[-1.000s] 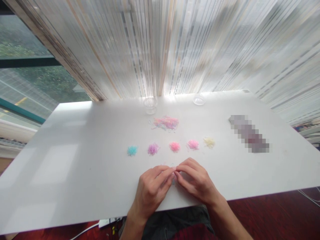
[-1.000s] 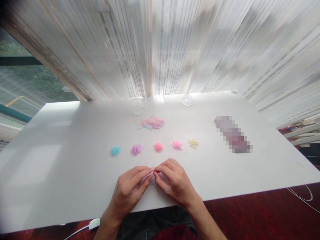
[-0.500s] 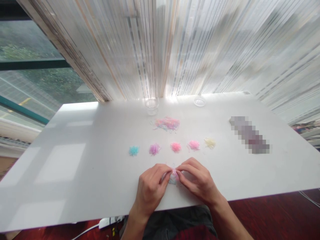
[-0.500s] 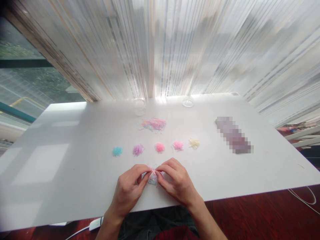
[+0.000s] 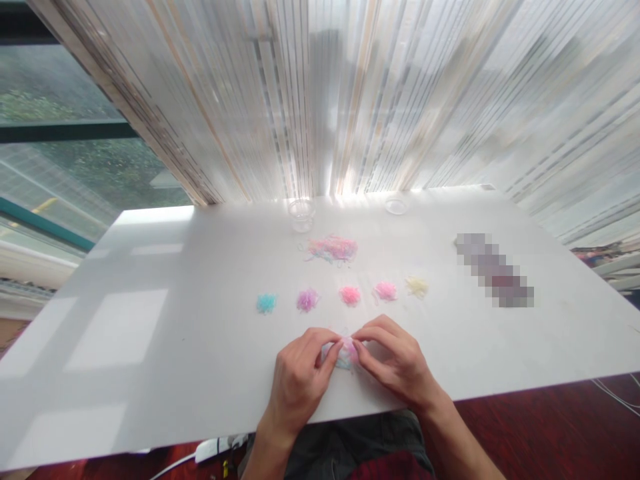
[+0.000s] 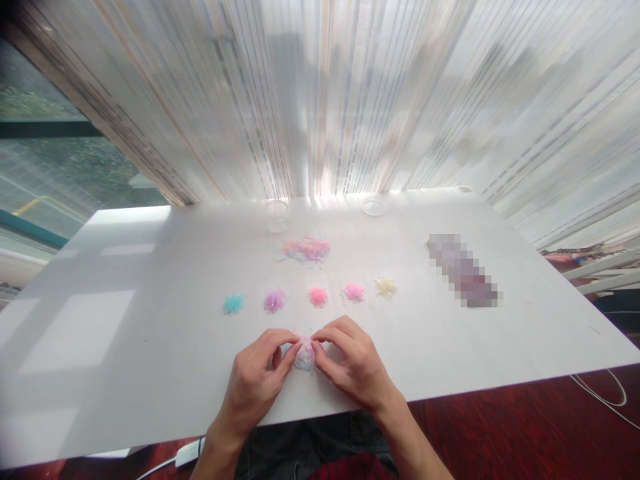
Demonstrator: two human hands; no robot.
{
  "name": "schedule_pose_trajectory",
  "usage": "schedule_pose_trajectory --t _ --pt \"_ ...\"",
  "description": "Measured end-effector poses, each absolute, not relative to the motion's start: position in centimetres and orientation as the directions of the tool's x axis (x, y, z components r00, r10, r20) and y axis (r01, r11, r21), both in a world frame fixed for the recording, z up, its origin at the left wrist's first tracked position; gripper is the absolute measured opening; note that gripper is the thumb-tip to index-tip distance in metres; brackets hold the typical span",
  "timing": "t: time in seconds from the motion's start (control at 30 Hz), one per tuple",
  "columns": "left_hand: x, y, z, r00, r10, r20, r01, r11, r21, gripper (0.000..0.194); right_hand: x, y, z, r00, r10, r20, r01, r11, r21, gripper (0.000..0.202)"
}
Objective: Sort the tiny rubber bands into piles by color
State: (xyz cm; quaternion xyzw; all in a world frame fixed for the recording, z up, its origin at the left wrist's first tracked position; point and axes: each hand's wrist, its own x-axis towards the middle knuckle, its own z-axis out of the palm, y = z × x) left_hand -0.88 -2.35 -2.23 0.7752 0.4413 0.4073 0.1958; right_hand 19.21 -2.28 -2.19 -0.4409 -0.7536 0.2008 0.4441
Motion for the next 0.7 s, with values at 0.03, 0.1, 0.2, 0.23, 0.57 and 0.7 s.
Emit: schedule_pose_trajectory --t 0.03,0.1,0.2,0.23,0.57,0.7 --pt "-0.9 -2.4 -2.3 0.278 0.846 0.455 0.522 -0.531 0.667 0.005 19.2 -2.3 -2.2 -0.216 0.842 0.494 0.486 0.531 -0.694 0.010" --pt "-0.9 -2.4 -2.4 0.280 0.848 0.449 0.517 -0.528 0.674 0.006 19.3 -2.3 -2.3 -0.215 0.841 0.497 0.480 0.534 -0.696 0.011" --pt "-1.0 -2.4 -2.6 0.281 0.850 0.446 0.509 -0.526 0.681 0.008 19.2 -2.2 -2.3 -0.213 0.840 0.499 0.472 0.535 -0.700 0.012" --pt "-1.0 -2.4 -2.5 0.281 0.850 0.446 0.509 -0.526 0.682 0.008 19.2 -2.1 -2.2 -0.213 0.841 0.497 0.472 0.534 -0.701 0.012" --pt "-0.9 -2.5 -2.4 0.244 0.863 0.443 0.563 -0.498 0.660 0.011 22.3 -2.2 -0.6 0.076 0.874 0.480 0.542 0.368 -0.755 0.006" --pt "-1.1 -2.5 -2.6 0.262 0.859 0.439 0.567 -0.505 0.651 0.012 27.0 -1.0 -0.5 0.246 0.833 0.497 0.691 0.209 -0.692 0.013"
